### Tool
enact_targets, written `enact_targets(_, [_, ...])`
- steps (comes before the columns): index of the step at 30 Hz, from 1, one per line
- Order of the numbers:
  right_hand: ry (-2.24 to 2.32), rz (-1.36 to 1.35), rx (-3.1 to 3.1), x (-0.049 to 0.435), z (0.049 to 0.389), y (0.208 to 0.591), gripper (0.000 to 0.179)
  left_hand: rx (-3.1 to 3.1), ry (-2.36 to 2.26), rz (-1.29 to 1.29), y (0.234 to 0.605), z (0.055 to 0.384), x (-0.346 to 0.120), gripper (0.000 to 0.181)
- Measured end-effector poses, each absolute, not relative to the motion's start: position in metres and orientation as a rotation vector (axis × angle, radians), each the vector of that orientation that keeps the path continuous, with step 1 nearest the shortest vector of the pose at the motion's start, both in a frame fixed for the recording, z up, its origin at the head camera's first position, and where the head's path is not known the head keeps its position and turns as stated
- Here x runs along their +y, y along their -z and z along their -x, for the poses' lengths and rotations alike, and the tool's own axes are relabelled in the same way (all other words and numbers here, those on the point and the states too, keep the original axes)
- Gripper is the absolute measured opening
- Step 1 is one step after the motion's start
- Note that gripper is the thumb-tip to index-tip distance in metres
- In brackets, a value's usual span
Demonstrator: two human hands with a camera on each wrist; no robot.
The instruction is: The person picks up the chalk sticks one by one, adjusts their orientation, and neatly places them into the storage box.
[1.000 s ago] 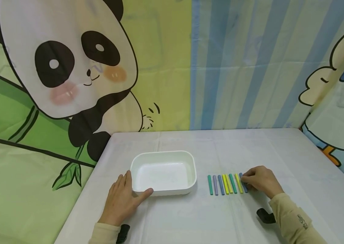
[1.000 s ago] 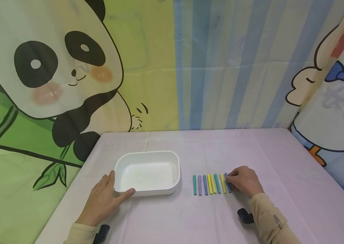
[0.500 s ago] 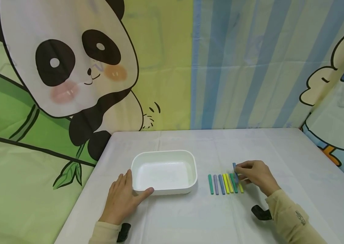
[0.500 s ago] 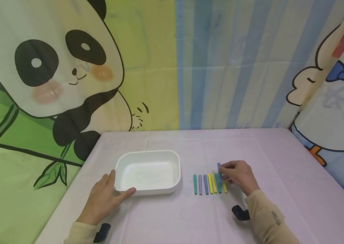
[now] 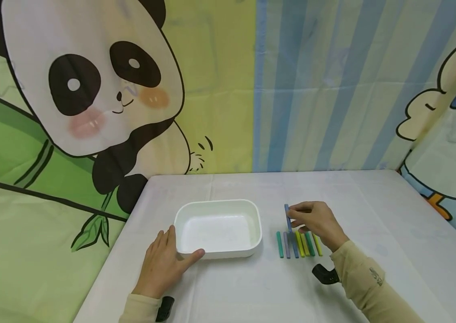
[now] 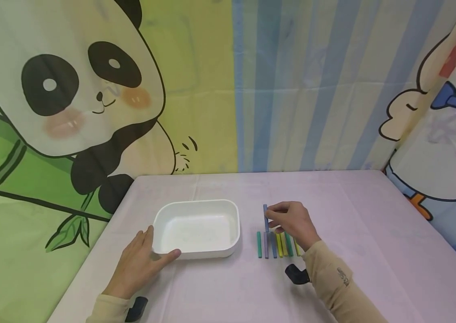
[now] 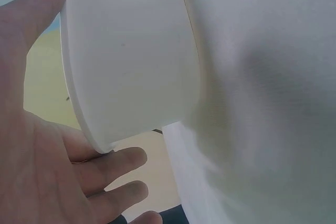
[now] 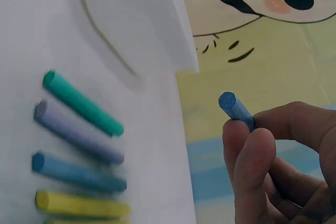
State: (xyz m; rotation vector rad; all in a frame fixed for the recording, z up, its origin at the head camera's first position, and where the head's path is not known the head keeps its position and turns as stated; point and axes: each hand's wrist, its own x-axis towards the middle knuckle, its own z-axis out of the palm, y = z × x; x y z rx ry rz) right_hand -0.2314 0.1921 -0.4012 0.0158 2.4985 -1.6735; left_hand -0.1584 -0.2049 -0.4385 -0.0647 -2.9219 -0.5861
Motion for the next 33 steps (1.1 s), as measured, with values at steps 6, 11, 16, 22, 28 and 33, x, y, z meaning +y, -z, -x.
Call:
enact_targets(6, [1.756,0.022,2.424,0.159,0.235,0.394,0.040,-2.926,0.596,0.060,0.438,0.159,-0.207,0.124])
enact_targets(11, [1.845,0.052,2.338,0.127,0.238,0.392,0.033,-2.913,0.591,0.074,0.438,0.160,-0.208,0.123])
enact_targets(16, [1.916,0.075,2.267,0.098,0.239,0.393,0.026,-2.901,0.588,0.085,0.438,0.161,-0.208,0.123])
enact_targets(22, [1.955,0.104,2.200,0.066,0.239,0.394,0.022,-2.906,0.588,0.081,0.438,0.163,-0.208,0.124])
enact_targets(28, [1.953,0.119,2.149,0.039,0.241,0.399,0.021,-2.930,0.616,0.046,0.438,0.161,-0.206,0.125])
enact_targets(33, [1.962,0.088,2.108,0.021,0.244,0.405,0.017,-2.951,0.619,0.027,0.439,0.159,-0.205,0.126])
